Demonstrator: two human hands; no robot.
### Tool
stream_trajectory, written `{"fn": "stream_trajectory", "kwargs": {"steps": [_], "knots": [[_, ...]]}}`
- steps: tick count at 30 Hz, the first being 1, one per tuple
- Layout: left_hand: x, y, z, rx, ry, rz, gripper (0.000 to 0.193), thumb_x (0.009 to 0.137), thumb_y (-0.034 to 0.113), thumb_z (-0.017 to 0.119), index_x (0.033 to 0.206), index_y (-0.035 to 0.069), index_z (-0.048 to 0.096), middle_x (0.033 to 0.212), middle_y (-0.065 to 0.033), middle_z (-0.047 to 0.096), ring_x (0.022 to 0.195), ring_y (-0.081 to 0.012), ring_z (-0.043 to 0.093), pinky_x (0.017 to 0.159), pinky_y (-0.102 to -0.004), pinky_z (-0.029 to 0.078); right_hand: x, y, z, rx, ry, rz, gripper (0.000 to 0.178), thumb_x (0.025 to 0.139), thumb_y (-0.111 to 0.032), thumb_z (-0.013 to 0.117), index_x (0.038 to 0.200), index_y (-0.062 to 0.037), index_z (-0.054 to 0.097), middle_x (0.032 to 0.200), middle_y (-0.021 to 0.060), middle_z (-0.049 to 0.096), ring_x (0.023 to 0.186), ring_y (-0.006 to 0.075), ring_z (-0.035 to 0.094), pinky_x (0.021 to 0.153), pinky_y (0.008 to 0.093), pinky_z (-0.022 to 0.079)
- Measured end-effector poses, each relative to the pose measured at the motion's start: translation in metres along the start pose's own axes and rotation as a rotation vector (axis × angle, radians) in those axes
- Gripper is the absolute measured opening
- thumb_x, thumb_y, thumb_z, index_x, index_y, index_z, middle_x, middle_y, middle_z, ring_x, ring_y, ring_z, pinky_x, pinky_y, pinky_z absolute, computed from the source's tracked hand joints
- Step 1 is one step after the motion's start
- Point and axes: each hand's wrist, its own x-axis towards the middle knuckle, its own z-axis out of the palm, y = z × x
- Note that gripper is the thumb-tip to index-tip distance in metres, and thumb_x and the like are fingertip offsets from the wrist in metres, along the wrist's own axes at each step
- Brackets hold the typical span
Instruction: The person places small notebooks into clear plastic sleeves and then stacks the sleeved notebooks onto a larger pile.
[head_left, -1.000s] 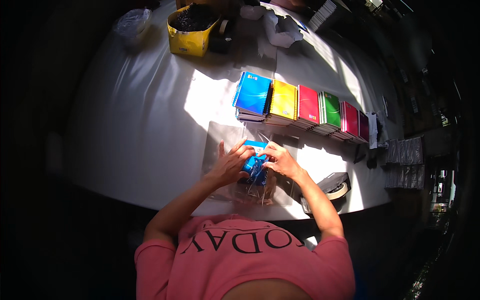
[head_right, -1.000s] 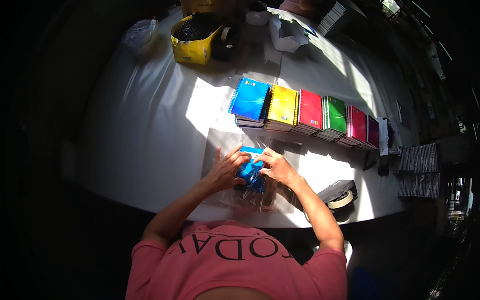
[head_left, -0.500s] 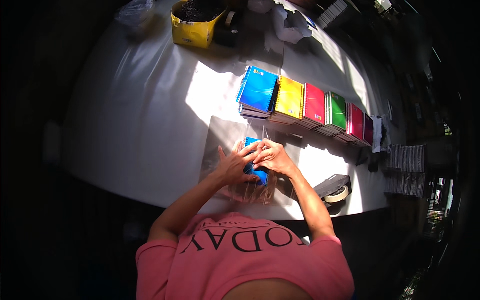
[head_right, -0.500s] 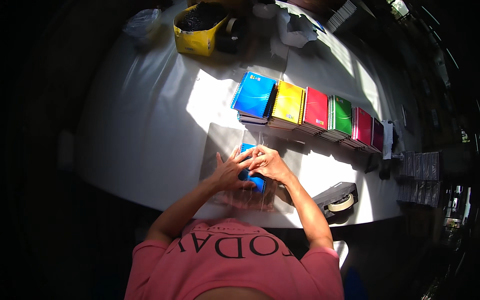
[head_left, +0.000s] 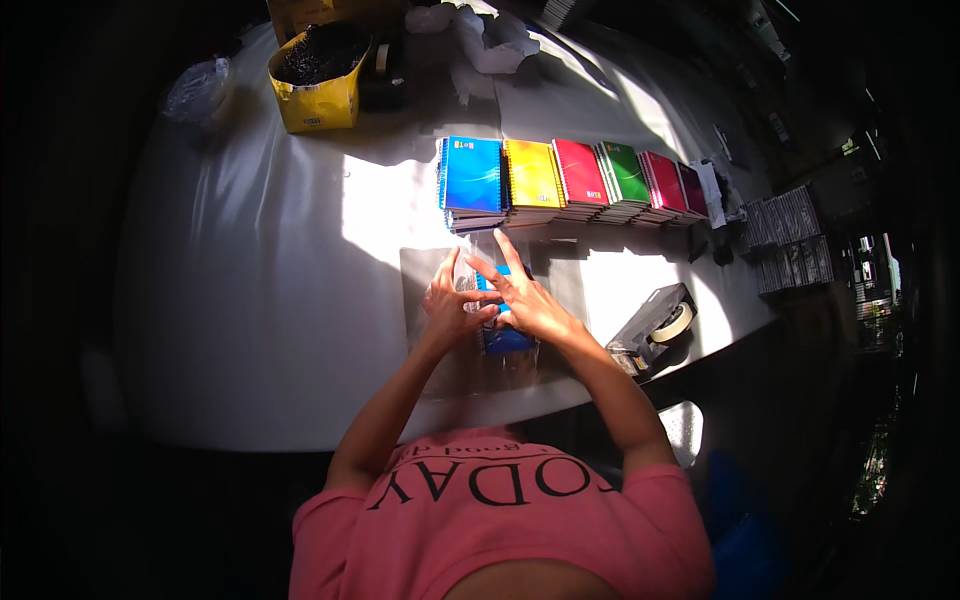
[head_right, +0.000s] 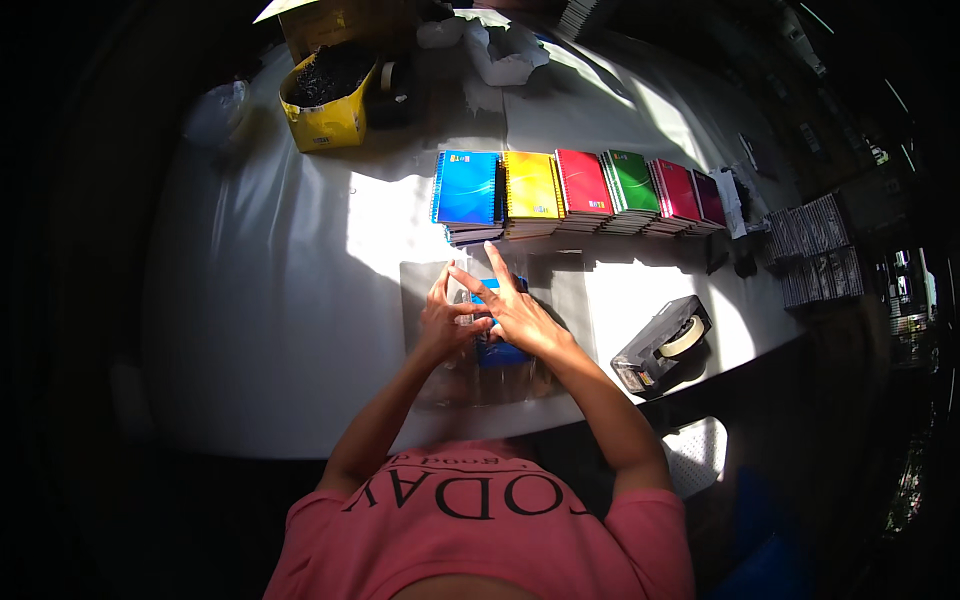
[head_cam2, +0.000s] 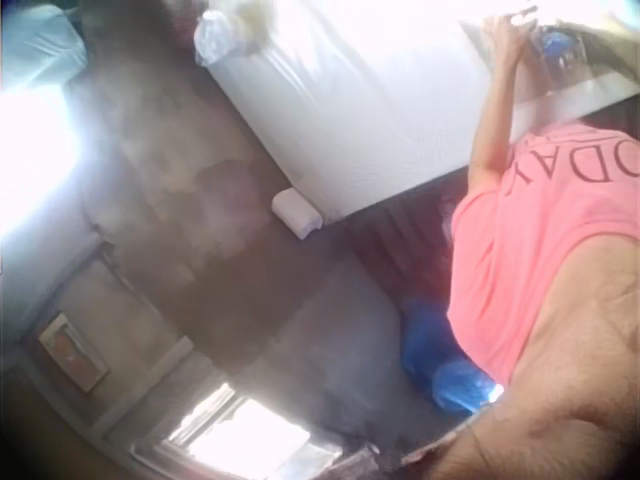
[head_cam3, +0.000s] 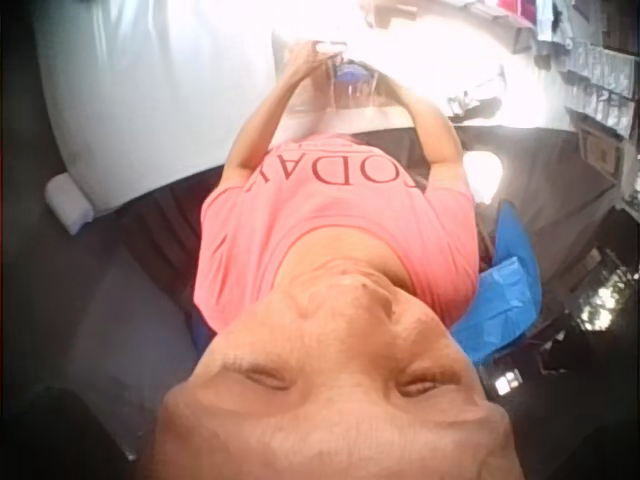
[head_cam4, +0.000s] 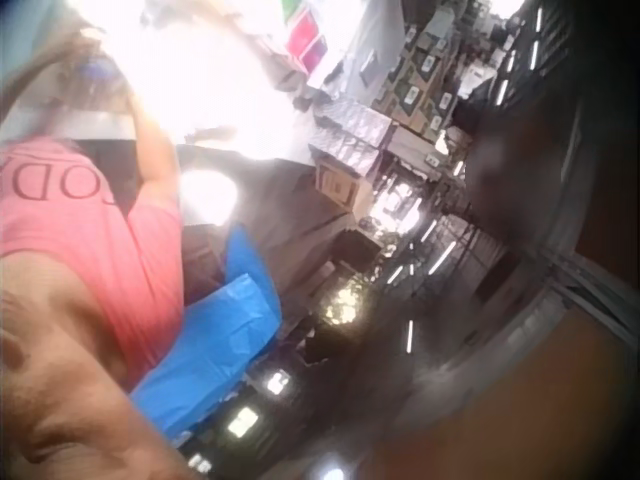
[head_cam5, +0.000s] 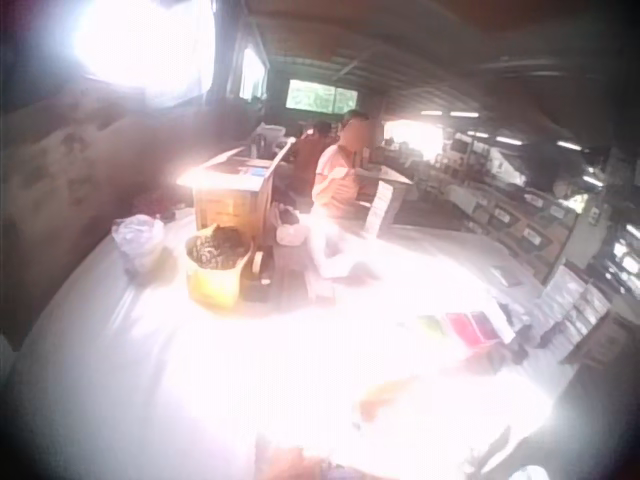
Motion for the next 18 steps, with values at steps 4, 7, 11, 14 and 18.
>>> {"fn": "stream_trajectory", "kwargs": {"steps": [4, 7, 11, 14, 18], "knots": [[0.007, -0.001, -0.020, 0.163, -0.078, 0.158, 0.050, 0.060, 0.040, 0.081, 0.108, 0.034, 0.067, 0.149, -0.0227, 0.014, 0.121, -0.0299, 0.046, 0.096, -0.0461, 0.039, -0.019, 0.008, 0.024, -0.009, 0.160, 0.050, 0.090, 0.069, 0.003, 0.070, 0.142, -0.0279, 0.027, 0.151, 0.0187, 0.002, 0.111, 0.0435, 0.051, 0.085, 0.0467, 0.051], [0.011, 0.009, -0.024, -0.008, -0.203, 0.010, 0.057, 0.061, 0.034, 0.082, 0.115, 0.034, 0.063, 0.147, -0.0256, 0.017, 0.099, -0.0264, 0.062, 0.083, -0.0401, 0.050, -0.068, 0.011, 0.089, -0.254, 0.401, 0.087, 0.074, 0.075, -0.004, 0.069, 0.139, -0.0208, 0.035, 0.149, 0.0162, 0.014, 0.124, 0.0356, 0.043, 0.097, 0.0422, 0.044], [0.013, -0.006, -0.016, -0.226, -0.255, -0.005, 0.059, 0.061, 0.028, 0.082, 0.116, 0.034, 0.062, 0.141, -0.0304, 0.023, 0.107, -0.0304, 0.058, 0.086, -0.0382, 0.051, -0.121, -0.008, 0.129, 0.111, 0.525, 0.082, 0.051, 0.079, -0.010, 0.068, 0.127, -0.0150, 0.052, 0.144, 0.0137, 0.030, 0.126, 0.0285, 0.043, 0.097, 0.0385, 0.043], [0.013, -0.014, -0.013, -0.171, -0.218, 0.093, 0.057, 0.064, 0.020, 0.081, 0.117, 0.025, 0.061, 0.136, -0.0192, 0.039, 0.126, -0.0351, 0.037, 0.083, -0.0354, 0.056, -0.141, 0.018, 0.106, 0.189, 1.135, 0.622, 0.037, 0.081, -0.019, 0.067, 0.116, -0.0107, 0.059, 0.132, 0.0121, 0.044, 0.104, 0.0216, 0.054, 0.082, 0.0318, 0.047], [0.016, -0.008, -0.012, -0.282, -0.259, 0.091, 0.055, 0.063, 0.018, 0.081, 0.115, 0.025, 0.063, 0.139, -0.0214, 0.032, 0.134, -0.0369, 0.025, 0.077, -0.0343, 0.058, -0.205, 0.127, 0.066, 0.557, 1.609, 0.991, 0.047, 0.081, -0.047, 0.066, 0.107, -0.0093, 0.061, 0.094, 0.0031, 0.053, 0.066, 0.0083, 0.045, 0.052, 0.0240, 0.040]]}}
